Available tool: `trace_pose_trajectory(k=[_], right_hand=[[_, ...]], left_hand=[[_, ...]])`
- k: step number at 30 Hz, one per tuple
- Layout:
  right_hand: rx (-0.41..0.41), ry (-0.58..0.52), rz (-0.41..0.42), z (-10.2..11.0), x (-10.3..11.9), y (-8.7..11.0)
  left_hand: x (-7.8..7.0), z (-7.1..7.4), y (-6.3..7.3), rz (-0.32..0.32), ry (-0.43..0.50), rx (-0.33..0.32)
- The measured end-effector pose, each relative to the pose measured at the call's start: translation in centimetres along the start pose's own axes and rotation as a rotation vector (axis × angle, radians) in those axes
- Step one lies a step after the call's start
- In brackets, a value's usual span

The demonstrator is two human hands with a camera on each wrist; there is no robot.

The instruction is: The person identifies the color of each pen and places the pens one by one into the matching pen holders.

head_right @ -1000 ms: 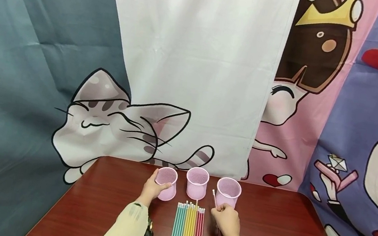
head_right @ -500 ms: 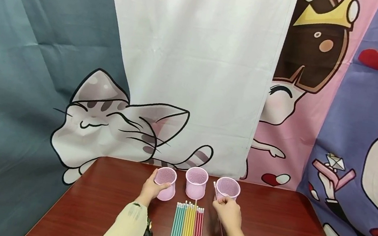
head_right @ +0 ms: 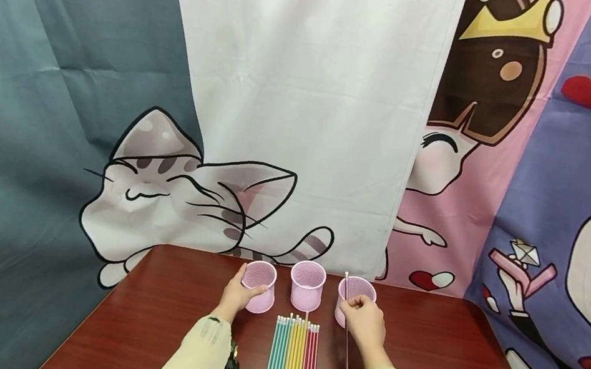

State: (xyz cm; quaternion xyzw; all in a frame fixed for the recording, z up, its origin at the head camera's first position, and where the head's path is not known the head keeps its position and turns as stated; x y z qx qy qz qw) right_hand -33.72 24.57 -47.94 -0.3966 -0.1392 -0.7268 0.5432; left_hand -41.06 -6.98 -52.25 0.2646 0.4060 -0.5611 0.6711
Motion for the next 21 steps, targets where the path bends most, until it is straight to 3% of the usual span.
trace_pose_trajectory(k=[21], right_hand=[[0.002,-0.087,-0.034,1.5,0.6,-1.4]], left_hand=[[0.4,-0.3,-0.3,0.032,-0.003,0.004]])
Point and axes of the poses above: each hand's wrist, its own y-axis away from the middle knuckle, its own z-axis out of the back of the hand, x = y × z, the point moved 8 cm from there along -y, towards the middle knuckle, and after that the axes turned 4 degrees about -x, right-handed, at the moved point
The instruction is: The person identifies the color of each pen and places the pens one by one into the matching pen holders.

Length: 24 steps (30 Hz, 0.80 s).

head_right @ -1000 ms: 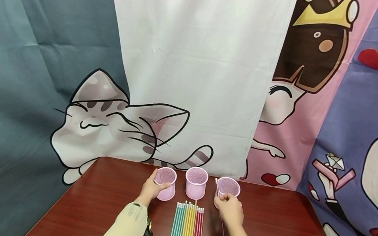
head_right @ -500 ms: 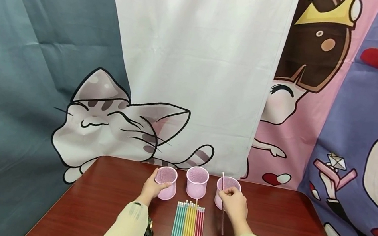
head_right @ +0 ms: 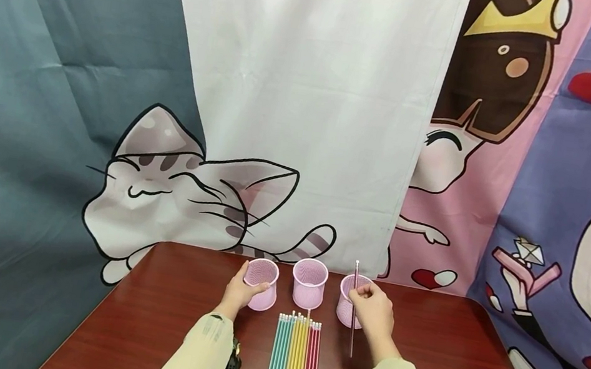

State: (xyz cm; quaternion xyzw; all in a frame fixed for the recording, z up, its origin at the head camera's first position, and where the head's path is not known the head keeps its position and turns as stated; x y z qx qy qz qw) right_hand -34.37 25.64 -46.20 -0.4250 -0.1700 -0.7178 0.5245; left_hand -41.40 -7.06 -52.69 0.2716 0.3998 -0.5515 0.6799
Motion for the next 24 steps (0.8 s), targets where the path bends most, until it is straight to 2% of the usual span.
trace_pose_trajectory(k=[19,24], right_hand=[[-0.12,0.002,0.012,2.3,0.9,-1.5],[-0.155,-0.028,-0.01,2.9,0.8,-1.7]], left_hand=[[-0.1,0.2,0.2,-0.005,0.007,0.001],[-0.2,0.2,0.2,-0.007,0.002,-0.003]])
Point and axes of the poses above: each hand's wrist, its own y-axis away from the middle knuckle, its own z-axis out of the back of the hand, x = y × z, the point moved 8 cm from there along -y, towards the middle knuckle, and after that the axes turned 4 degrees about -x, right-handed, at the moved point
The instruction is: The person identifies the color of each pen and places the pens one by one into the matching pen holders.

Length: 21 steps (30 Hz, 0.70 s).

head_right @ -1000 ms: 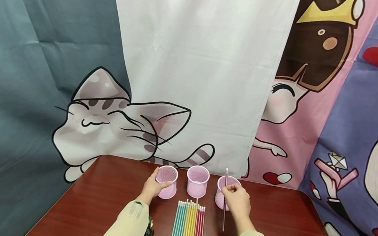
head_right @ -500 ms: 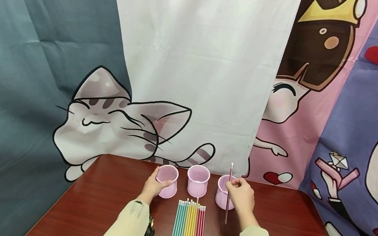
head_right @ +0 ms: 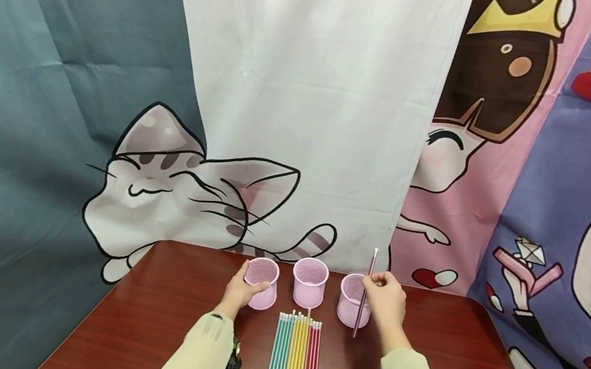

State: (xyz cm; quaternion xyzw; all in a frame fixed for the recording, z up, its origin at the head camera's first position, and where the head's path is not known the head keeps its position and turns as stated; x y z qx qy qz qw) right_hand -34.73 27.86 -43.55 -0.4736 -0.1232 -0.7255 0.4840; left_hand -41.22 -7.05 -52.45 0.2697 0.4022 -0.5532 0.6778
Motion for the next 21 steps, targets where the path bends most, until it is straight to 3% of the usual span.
trace_pose_trajectory(k=[13,21], right_hand=[[-0.093,-0.042,-0.019,1.4,0.3,-1.1],[-0.102,-0.083,-0.023,1.8,0.7,-1.4]], left_hand=[[0.0,-0.1,0.1,0.013,0.005,-0.001],[-0.1,0.0,0.2,0.009,0.002,-0.001]])
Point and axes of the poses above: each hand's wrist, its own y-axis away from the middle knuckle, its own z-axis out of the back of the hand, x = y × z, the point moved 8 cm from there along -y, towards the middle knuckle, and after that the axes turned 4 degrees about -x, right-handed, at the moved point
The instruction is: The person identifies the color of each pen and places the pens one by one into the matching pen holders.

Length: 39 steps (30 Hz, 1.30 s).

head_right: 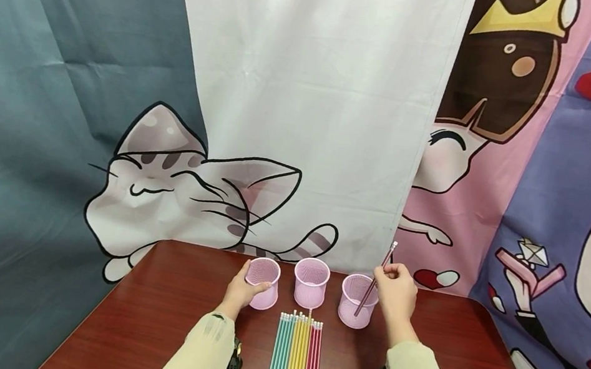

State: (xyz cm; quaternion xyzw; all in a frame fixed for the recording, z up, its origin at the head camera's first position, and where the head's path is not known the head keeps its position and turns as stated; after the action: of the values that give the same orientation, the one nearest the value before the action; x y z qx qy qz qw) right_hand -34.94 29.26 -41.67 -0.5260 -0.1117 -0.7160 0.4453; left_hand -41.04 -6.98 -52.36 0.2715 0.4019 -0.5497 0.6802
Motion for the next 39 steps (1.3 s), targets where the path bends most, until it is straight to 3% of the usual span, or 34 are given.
trace_pose_trajectory(k=[13,28,33,39], right_hand=[[-0.09,0.018,0.017,1.0,0.5,-0.5],[-0.026,-0.042,-0.004,0.1,-0.8,-0.3],[0.014,-0.007,-0.016,-0.5,-2.0,-0.1],[0.031,0.123,-0.013,-0.9,-3.4,0.2]], left_hand=[[-0.2,0.2,0.1,-0.004,-0.009,-0.005],[0.0,-0.1,-0.2,-0.008,0.014,0.011],[0.3,-0.2,-0.3,-0.005,0.018,0.007],[0.2,-0.3,-0.3,-0.006,-0.009,0.005]])
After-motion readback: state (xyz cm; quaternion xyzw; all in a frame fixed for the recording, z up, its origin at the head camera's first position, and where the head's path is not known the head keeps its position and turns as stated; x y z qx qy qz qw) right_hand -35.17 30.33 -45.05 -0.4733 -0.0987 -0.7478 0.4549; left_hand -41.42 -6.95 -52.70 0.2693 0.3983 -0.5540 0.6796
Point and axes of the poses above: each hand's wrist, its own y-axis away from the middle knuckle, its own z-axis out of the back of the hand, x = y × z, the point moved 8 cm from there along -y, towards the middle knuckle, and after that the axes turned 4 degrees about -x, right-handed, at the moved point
